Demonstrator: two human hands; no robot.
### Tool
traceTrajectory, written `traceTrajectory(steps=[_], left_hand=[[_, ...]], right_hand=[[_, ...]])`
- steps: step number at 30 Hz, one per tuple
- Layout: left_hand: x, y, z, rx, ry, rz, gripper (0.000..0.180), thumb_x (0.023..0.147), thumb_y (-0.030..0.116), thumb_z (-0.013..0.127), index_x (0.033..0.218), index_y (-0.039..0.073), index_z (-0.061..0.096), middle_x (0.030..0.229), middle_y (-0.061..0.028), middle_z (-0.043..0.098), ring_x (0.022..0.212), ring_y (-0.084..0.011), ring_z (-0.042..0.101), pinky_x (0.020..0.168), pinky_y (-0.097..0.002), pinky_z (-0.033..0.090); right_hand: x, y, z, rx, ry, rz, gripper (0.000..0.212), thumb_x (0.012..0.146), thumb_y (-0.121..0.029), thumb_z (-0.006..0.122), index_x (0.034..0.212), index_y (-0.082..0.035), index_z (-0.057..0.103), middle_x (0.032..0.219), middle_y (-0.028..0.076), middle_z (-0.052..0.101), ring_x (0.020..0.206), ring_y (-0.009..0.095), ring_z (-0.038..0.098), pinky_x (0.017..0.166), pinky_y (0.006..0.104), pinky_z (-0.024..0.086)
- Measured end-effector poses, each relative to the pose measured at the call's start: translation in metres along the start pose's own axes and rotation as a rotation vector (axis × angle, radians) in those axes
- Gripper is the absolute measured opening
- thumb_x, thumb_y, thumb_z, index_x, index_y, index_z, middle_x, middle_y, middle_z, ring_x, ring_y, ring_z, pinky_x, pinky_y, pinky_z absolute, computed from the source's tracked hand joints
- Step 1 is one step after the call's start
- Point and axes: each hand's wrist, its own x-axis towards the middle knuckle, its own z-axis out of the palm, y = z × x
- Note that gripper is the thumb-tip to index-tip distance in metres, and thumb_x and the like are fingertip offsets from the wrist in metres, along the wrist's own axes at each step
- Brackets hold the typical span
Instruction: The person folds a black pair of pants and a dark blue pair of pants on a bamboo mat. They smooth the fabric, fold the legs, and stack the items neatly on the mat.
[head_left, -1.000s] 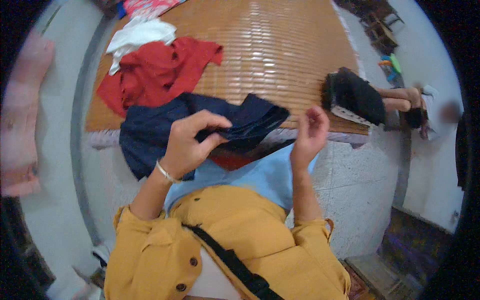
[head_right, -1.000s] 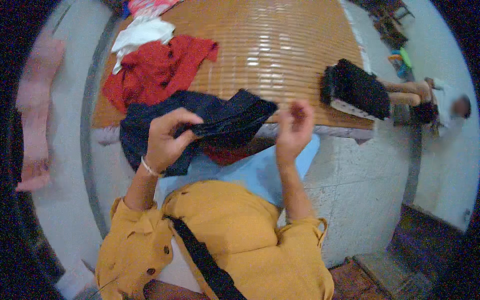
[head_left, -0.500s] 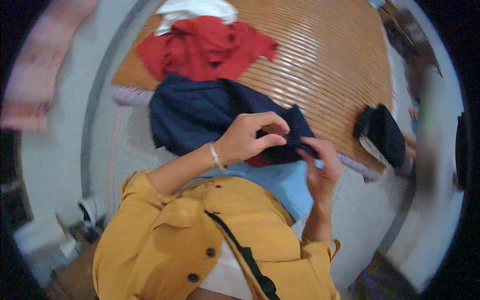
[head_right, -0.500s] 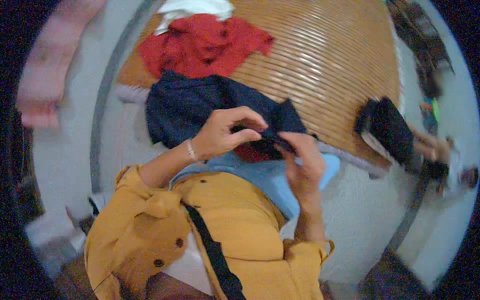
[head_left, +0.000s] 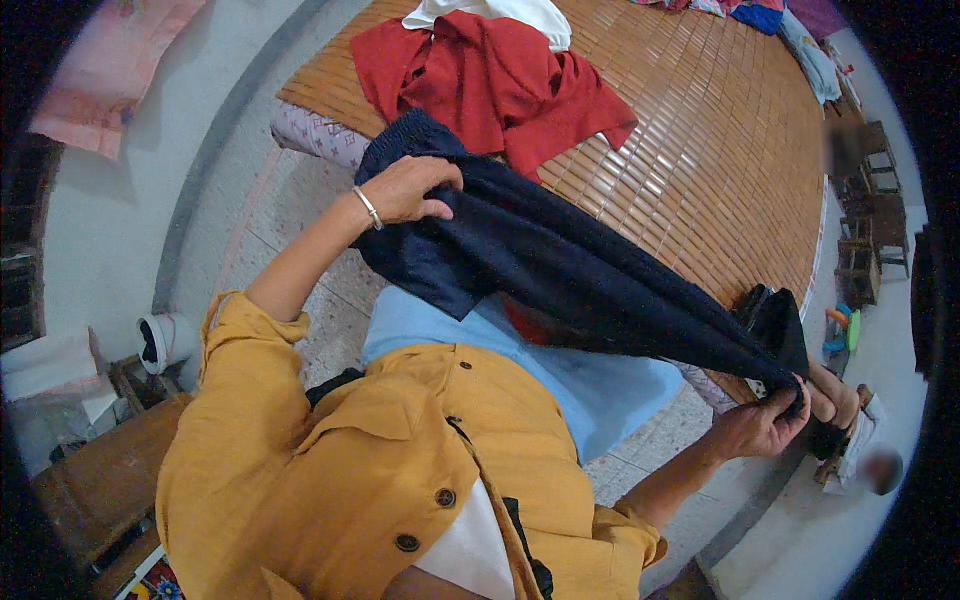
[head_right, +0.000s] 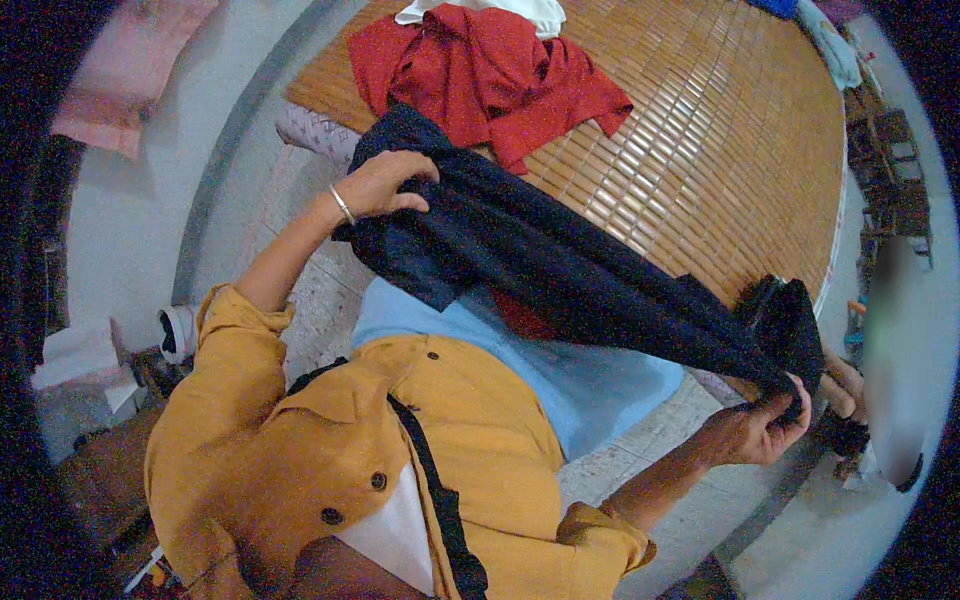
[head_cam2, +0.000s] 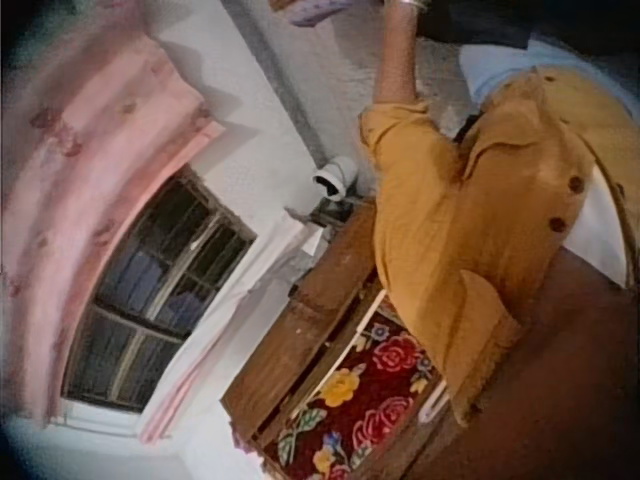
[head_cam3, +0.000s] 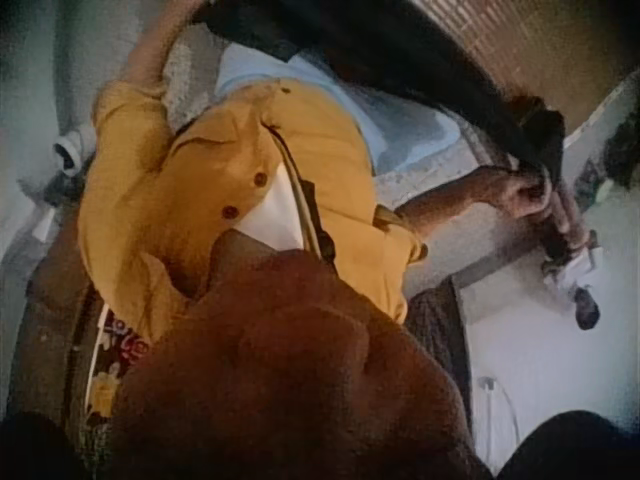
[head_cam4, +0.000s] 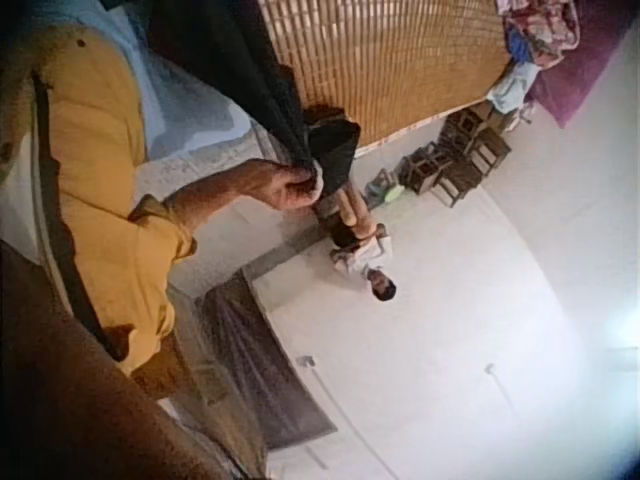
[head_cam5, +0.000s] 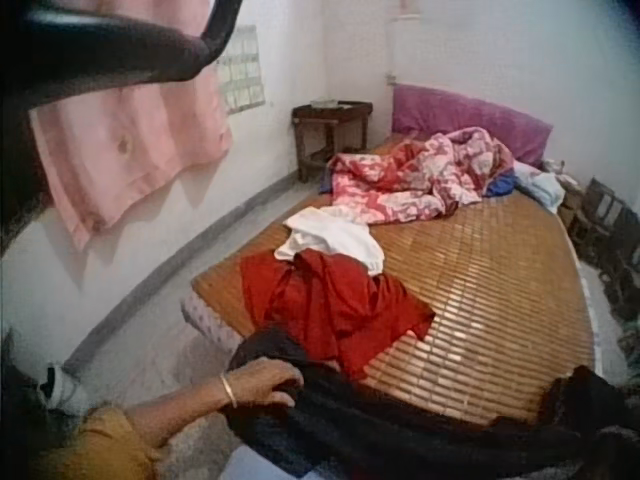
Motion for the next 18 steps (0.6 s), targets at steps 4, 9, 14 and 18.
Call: traceTrajectory(steps=[4, 9, 14, 18], left_hand=[[0.001, 0.005, -0.002, 0.067, -0.127, 0.082, 0.047, 0.064, 0.023, 0.074, 0.103, 0.008, 0.055, 0.097, -0.0112, 0.058, 0.091, -0.0313, 0.056, 0.079, -0.0383, 0.044], [0.011, 0.027, -0.013, 0.464, -0.376, 0.032, 0.041, 0.062, 0.029, 0.074, 0.097, 0.012, 0.062, 0.094, -0.0059, 0.057, 0.091, -0.0272, 0.052, 0.074, -0.0374, 0.043], [0.03, 0.049, -0.06, 0.736, -0.072, 0.129, 0.011, 0.068, 0.023, 0.06, 0.072, 0.017, 0.069, 0.107, -0.0032, 0.049, 0.106, -0.0234, 0.04, 0.086, -0.0396, 0.034], [0.041, 0.075, -0.127, 0.886, 0.404, 0.202, 0.014, 0.07, 0.01, 0.059, 0.082, 0.011, 0.066, 0.112, -0.0099, 0.054, 0.109, -0.0308, 0.046, 0.092, -0.0451, 0.033]], right_hand=[[0.026, -0.01, -0.009, 0.031, 0.035, 0.008, 0.021, 0.089, -0.014, 0.053, 0.097, 0.006, 0.054, 0.095, 0.015, 0.061, 0.082, 0.021, 0.057, 0.074, 0.0296, 0.05], [0.062, -0.039, -0.015, -0.208, 0.061, -0.127, 0.032, 0.088, -0.023, 0.056, 0.102, 0.006, 0.056, 0.096, 0.015, 0.062, 0.082, 0.019, 0.06, 0.071, 0.0325, 0.051], [0.116, -0.04, -0.058, -1.274, 0.016, -0.749, 0.028, 0.079, -0.024, 0.063, 0.102, -0.008, 0.061, 0.098, 0.009, 0.063, 0.086, 0.021, 0.062, 0.071, 0.0309, 0.05], [0.192, -0.019, -0.093, -1.408, 0.075, -0.667, 0.028, 0.077, -0.025, 0.063, 0.1, -0.009, 0.062, 0.099, 0.008, 0.063, 0.089, 0.023, 0.061, 0.073, 0.0326, 0.05]])
